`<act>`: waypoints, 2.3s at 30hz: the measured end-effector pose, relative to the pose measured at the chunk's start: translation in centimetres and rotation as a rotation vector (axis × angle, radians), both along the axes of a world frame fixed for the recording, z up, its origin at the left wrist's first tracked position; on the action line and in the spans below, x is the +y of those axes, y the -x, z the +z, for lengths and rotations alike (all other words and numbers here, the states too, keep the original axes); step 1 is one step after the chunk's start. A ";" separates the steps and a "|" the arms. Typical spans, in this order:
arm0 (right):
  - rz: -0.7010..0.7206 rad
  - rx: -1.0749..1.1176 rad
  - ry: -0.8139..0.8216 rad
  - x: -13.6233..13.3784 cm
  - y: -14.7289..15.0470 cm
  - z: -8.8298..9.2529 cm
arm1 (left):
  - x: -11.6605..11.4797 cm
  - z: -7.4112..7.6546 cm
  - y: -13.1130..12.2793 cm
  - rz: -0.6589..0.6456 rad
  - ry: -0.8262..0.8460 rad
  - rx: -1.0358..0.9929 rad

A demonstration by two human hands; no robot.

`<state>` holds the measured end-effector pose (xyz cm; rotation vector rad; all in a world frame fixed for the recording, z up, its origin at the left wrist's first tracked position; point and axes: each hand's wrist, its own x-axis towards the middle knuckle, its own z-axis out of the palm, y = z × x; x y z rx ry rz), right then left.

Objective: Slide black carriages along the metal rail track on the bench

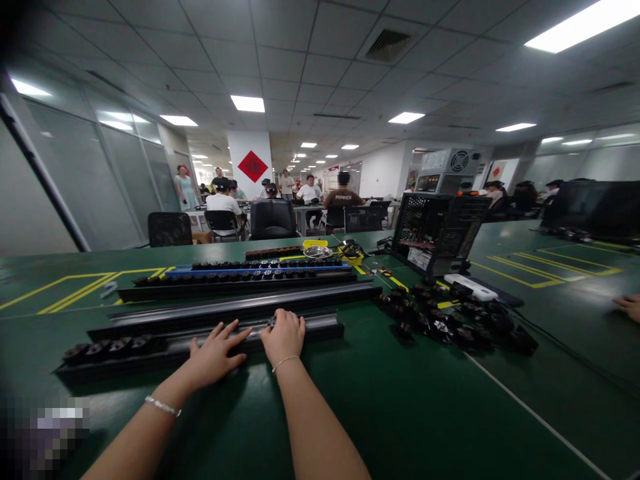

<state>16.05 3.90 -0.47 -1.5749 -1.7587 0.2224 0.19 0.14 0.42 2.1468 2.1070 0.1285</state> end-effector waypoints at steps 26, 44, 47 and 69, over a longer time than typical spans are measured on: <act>0.004 -0.068 -0.013 0.3 -1.7 0.1 | -0.1 -0.1 0.2 -0.005 -0.009 0.001; -0.060 -0.101 0.026 0.2 -2.2 0.1 | 0.0 -0.1 0.2 0.010 -0.011 0.007; -0.058 -0.103 0.045 0.3 -2.1 0.1 | 0.0 0.0 0.1 0.015 -0.016 0.011; -0.026 -0.158 -0.007 0.3 -4.4 0.4 | -0.4 0.0 -0.2 0.004 -0.035 0.025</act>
